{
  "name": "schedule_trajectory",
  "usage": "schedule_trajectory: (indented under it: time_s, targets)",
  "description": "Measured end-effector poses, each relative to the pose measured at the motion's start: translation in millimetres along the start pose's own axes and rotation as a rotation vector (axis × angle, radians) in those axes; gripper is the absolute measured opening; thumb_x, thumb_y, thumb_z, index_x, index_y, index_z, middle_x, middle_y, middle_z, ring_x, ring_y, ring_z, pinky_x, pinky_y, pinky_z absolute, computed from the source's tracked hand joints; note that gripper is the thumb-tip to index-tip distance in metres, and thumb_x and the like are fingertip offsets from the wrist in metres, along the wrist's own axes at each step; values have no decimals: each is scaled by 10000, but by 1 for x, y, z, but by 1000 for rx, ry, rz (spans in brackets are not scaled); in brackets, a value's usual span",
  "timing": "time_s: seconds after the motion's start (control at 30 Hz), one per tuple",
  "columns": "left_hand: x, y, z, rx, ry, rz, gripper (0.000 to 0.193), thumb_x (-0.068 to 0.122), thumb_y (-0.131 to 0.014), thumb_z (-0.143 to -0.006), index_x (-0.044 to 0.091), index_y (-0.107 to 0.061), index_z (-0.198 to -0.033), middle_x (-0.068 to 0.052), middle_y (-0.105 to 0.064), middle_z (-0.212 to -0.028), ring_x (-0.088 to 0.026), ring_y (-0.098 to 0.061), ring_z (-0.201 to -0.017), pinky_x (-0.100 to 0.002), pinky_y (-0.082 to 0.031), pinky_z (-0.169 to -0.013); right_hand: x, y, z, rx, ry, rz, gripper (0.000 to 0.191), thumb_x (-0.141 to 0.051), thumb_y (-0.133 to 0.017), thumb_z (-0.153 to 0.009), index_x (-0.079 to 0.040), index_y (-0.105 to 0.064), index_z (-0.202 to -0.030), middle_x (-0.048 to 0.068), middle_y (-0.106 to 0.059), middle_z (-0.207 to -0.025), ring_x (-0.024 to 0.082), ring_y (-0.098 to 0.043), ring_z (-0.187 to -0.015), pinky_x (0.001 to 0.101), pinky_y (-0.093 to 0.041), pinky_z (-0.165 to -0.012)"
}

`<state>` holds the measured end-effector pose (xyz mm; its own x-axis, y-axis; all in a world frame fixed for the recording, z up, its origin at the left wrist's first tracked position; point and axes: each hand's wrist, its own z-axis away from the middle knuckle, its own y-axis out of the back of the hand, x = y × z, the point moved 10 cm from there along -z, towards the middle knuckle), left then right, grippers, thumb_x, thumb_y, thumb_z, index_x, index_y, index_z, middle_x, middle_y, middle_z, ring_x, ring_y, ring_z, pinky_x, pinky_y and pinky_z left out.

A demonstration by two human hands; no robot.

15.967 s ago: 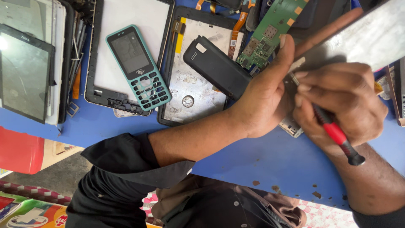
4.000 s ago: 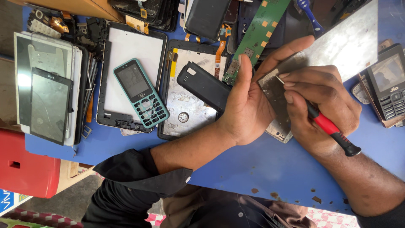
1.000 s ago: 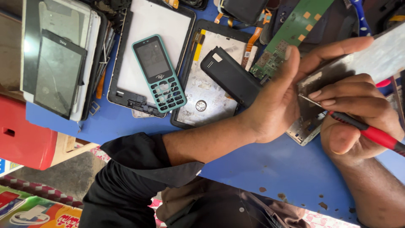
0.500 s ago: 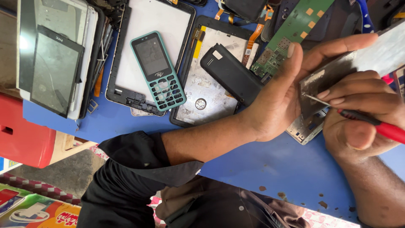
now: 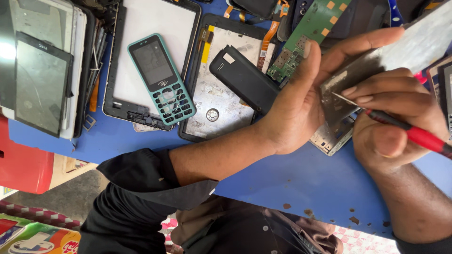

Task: The person holds a phone midframe in one hand and uses a small metal pry tool to work around the edge of the phone's back cover, prying along the seam to separate the cover from the body. The workbench around them is covered with disassembled phones, screens, and boards.

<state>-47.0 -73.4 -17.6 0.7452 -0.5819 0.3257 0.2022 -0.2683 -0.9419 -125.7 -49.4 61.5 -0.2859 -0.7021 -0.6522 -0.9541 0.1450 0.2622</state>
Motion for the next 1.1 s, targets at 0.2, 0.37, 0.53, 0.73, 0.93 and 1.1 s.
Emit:
schedule_trajectory:
  time_s: [0.2, 0.37, 0.53, 0.73, 0.93, 1.1]
  targets:
    - [-3, 0, -2, 2, 4, -1, 661, 579, -230, -1191, 57, -310, -1587, -83, -373, -1565, -196, -415, -1375, -377, -372, -1199, -2, 5, 4, 9, 36, -9, 602, -580, -515, -1014, 14, -524, -915, 169, -634, -799, 260, -681, -689, 317, -556, -626]
    - [-1, 1, -1, 2, 5, 2, 649, 565, -239, -1189, 60, -302, -1592, -82, -369, -1566, -195, -409, -1382, -376, -372, -1200, -3, -1, 3, -39, 104, -4, 593, -560, -507, -1036, 13, -534, -885, 149, -635, -751, 258, -677, -688, 339, -548, -628]
    - [0, 0, -1, 0, 7, 6, 637, 551, -248, -1188, 64, -295, -1596, -81, -365, -1568, -195, -404, -1390, -375, -372, -1200, -6, -5, -1, -59, 70, 17, 587, -558, -528, -1019, 15, -571, -900, 182, -653, -801, 262, -673, -729, 330, -537, -629]
    - [1, -1, 0, 3, 9, 15, 624, 534, -260, -1186, 68, -286, -1601, -80, -360, -1570, -193, -398, -1399, -374, -372, -1201, -7, -1, 2, -35, 31, 52, 589, -571, -545, -1027, 10, -569, -935, 167, -677, -840, 251, -680, -728, 313, -555, -653]
    - [5, -2, 0, 11, 9, 25, 613, 517, -271, -1185, 72, -277, -1606, -79, -356, -1572, -192, -392, -1408, -372, -372, -1202, -7, 0, 6, -68, 62, 68, 561, -566, -566, -1041, -16, -589, -937, 125, -691, -860, 248, -678, -789, 328, -544, -678]
    - [12, -3, -2, 20, -1, 34, 604, 502, -280, -1183, 76, -269, -1611, -78, -352, -1574, -191, -387, -1416, -371, -373, -1203, -16, -7, 12, -185, 27, 280, 558, -563, -604, -1008, -9, -669, -1009, 145, -711, -1006, 255, -659, -908, 333, -518, -755]
